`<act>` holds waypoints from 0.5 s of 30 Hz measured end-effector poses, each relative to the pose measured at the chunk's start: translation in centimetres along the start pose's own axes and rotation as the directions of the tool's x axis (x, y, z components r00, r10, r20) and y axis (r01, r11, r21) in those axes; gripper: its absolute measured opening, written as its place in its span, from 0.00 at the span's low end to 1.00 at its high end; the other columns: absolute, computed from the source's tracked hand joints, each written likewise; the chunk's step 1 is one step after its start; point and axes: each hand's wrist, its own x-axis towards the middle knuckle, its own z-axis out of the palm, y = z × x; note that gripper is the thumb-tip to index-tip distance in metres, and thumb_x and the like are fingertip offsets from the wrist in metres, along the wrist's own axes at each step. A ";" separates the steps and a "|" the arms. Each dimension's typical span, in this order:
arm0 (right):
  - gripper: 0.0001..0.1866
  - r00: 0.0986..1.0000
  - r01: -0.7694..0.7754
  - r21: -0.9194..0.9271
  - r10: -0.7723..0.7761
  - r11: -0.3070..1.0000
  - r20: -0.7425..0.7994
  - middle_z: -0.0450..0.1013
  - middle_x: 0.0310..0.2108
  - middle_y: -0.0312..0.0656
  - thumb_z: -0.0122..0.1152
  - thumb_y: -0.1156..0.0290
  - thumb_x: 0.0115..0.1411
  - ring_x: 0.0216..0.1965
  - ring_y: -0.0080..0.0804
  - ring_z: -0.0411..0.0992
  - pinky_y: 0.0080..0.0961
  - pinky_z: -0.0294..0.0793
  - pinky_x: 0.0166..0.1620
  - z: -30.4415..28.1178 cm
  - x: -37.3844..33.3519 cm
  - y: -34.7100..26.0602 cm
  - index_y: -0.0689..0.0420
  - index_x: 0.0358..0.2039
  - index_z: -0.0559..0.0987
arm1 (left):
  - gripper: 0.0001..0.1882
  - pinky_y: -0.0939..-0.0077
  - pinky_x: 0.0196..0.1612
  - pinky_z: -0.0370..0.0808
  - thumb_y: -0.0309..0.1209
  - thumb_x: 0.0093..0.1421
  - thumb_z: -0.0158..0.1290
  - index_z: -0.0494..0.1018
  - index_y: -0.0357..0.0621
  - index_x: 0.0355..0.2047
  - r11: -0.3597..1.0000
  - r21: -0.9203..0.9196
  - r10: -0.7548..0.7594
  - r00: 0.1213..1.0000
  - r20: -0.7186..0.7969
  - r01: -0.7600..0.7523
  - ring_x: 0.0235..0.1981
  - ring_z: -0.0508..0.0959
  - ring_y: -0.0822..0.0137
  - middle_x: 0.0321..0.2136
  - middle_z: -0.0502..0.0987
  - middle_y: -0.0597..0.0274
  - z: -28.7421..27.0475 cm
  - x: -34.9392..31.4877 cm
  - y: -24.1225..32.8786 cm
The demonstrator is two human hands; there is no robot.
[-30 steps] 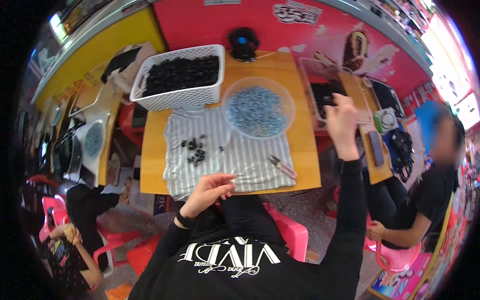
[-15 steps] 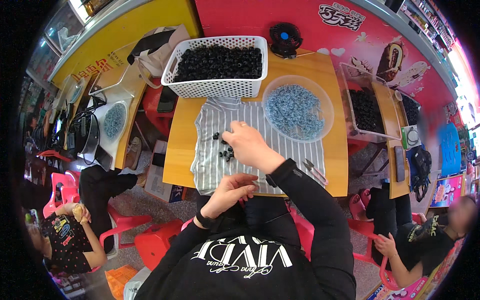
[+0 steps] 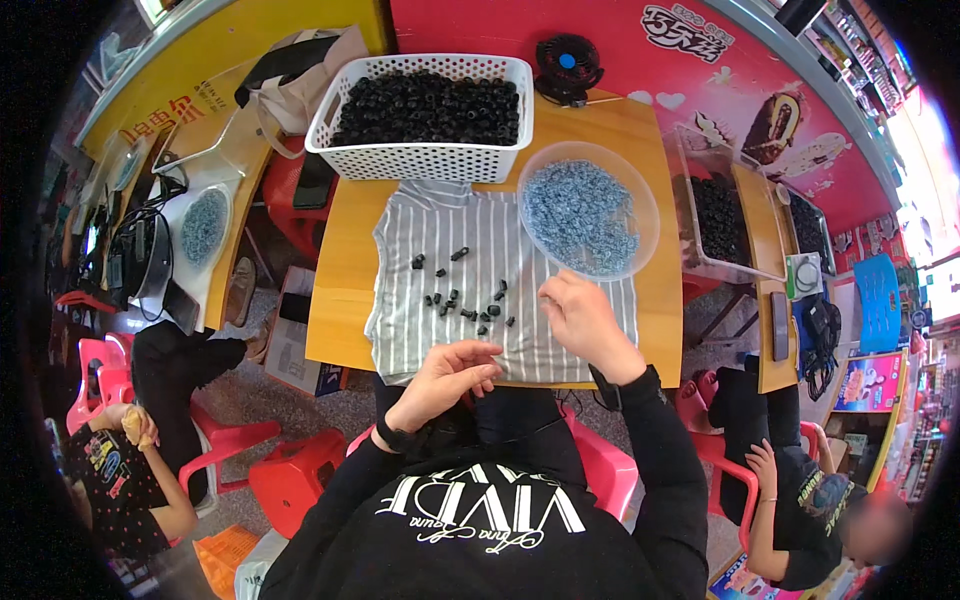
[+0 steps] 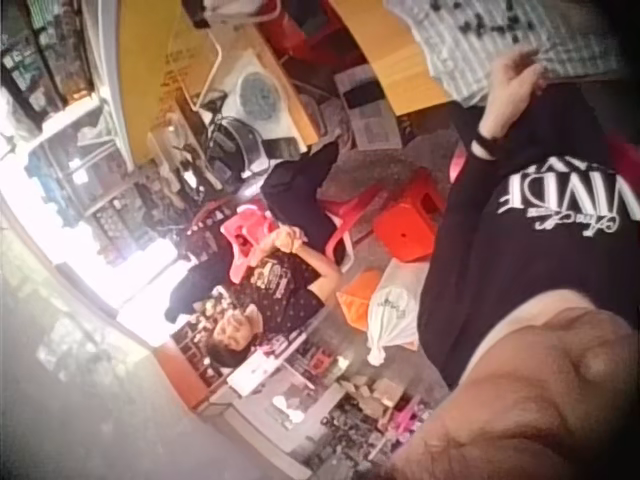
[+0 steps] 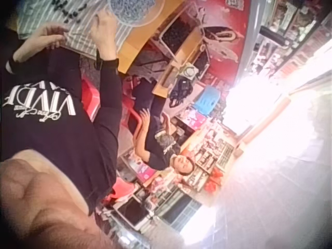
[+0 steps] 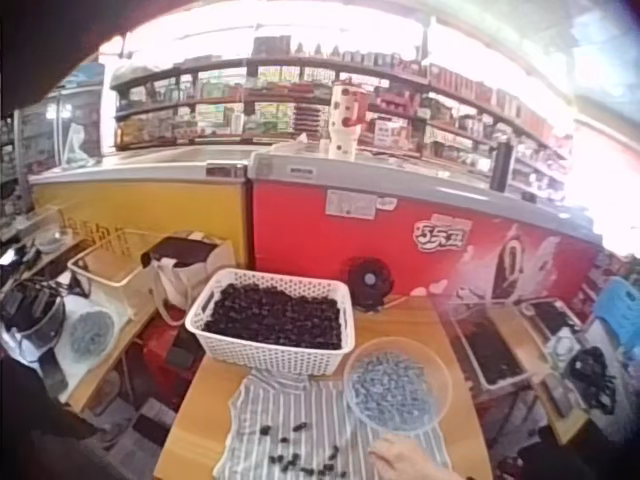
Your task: The person sits at a table and repeatedly picks up small black plastic components and light blue granular material. They manipulate the components by hand, appearing to insert the granular material into the black pieces. The person places the assembled units onto a striped cloth on the table. A pair of pliers is visible on the table but is not used during the clip.
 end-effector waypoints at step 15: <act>0.09 1.000 0.017 -0.108 -0.019 0.994 -0.024 0.69 0.33 0.46 0.64 0.73 0.49 0.36 0.49 0.73 0.43 0.73 0.35 4.5 0.4 -3.1 0.56 0.31 0.76 | 0.17 0.84 0.33 0.74 0.26 0.65 0.55 0.73 0.34 0.53 0.999 0.032 0.034 0.998 -0.052 -0.033 0.31 0.78 0.75 0.35 0.82 0.59 0.4 0.2 0.4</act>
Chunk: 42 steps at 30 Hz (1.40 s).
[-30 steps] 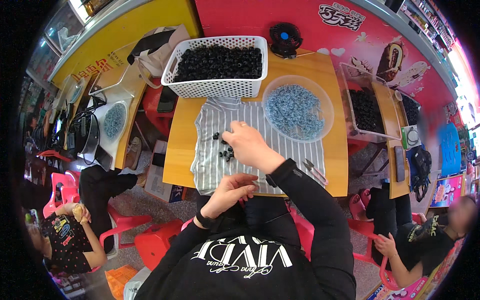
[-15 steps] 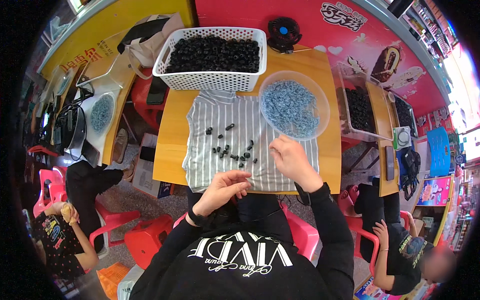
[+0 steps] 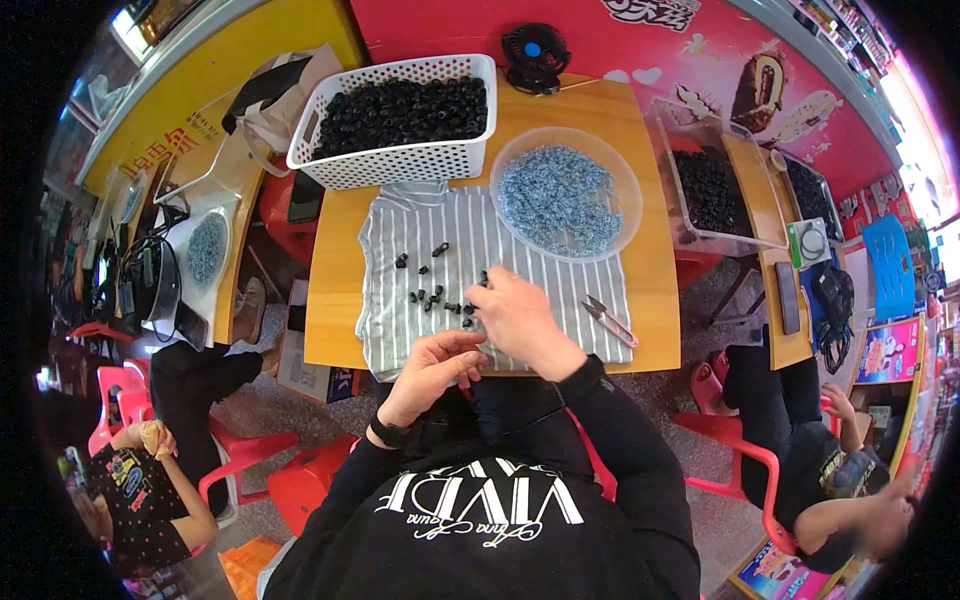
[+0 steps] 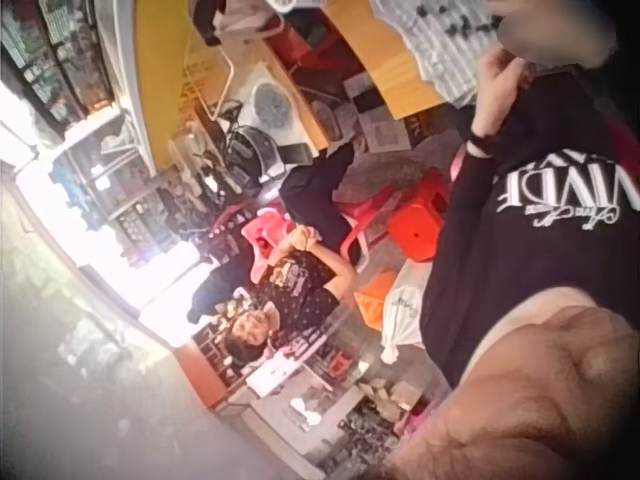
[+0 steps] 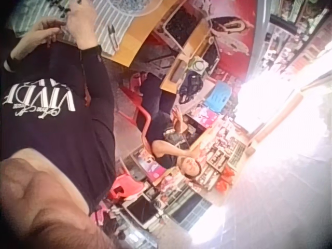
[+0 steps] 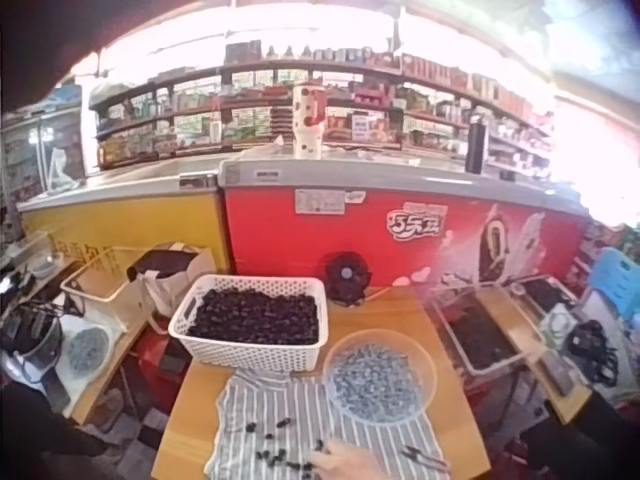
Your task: The person sits at a table and repeatedly picks up small black plastic components and light blue granular material. They manipulate the components by hand, appearing to insert the granular material into the black pieces. The person places the assembled units onto a striped cloth on the table. A pair of pliers is visible on the table but is not used during the clip.
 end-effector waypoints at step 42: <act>0.09 0.959 -0.282 0.012 0.282 0.959 -0.022 0.77 0.31 0.51 0.55 0.79 0.48 0.37 0.54 0.76 0.45 0.73 0.39 -7.6 3.8 12.6 0.58 0.31 0.81 | 0.11 0.77 0.44 0.76 0.22 0.61 0.58 0.77 0.36 0.44 0.765 -0.644 0.016 0.998 0.057 0.025 0.39 0.81 0.65 0.40 0.80 0.57 0.5 1.6 -1.5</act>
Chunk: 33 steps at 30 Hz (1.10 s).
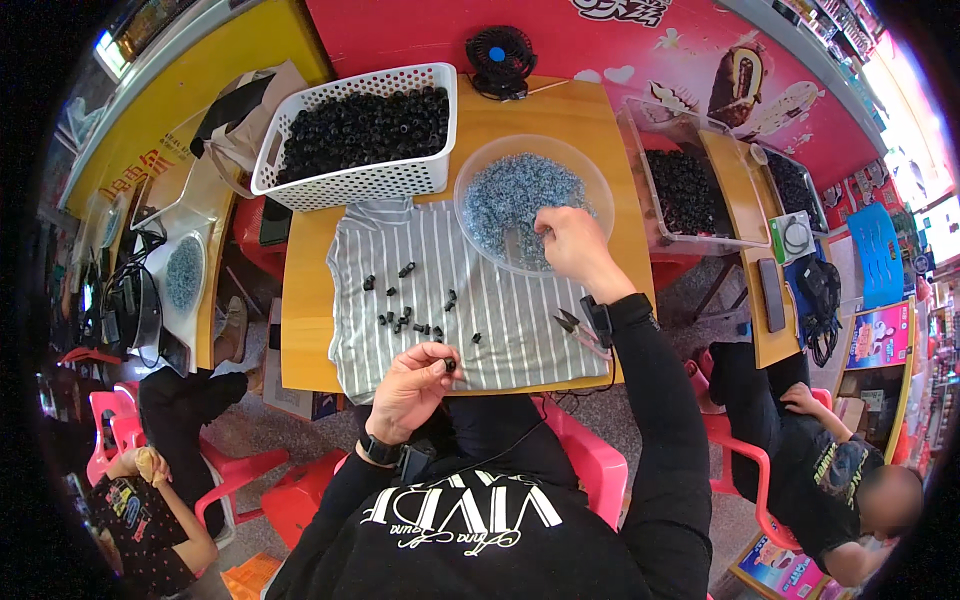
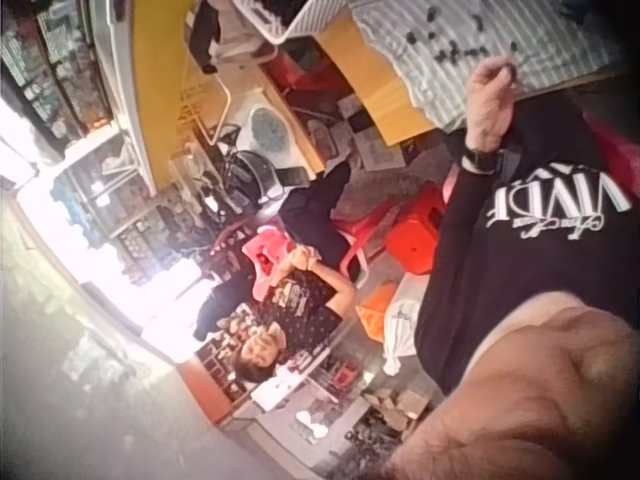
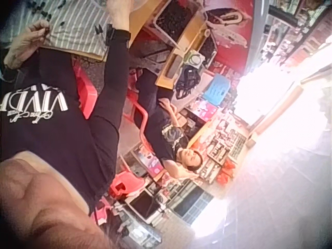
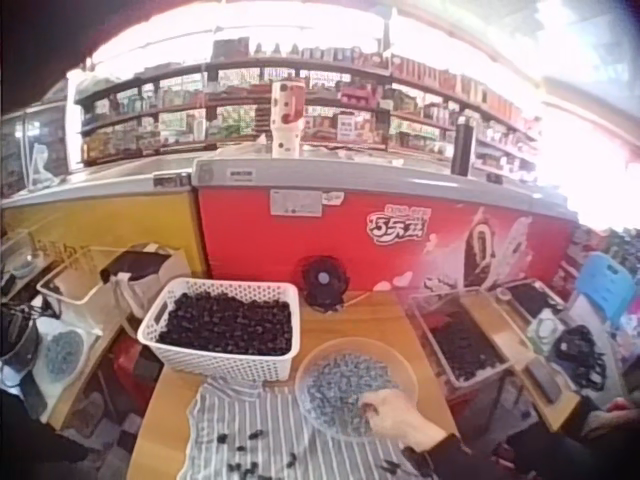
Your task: The person sits at a table and repeatedly picks up small black plastic components and light blue granular material. They manipulate the components by hand, appearing to insert the granular material into the black pieces. The person places the assembled units onto a striped cloth on the table. A pair of pliers is visible on the table but is not used during the clip.
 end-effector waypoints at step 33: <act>0.06 0.985 0.079 0.471 0.003 0.878 -0.171 0.75 0.28 0.47 0.59 0.83 0.54 0.27 0.38 0.75 0.31 0.70 0.31 4.0 -9.8 -3.9 0.64 0.34 0.78 | 0.10 0.78 0.40 0.76 0.22 0.62 0.57 0.76 0.36 0.45 0.999 0.044 0.020 1.000 -0.005 -0.020 0.38 0.81 0.65 0.40 0.80 0.55 -0.3 0.2 -0.5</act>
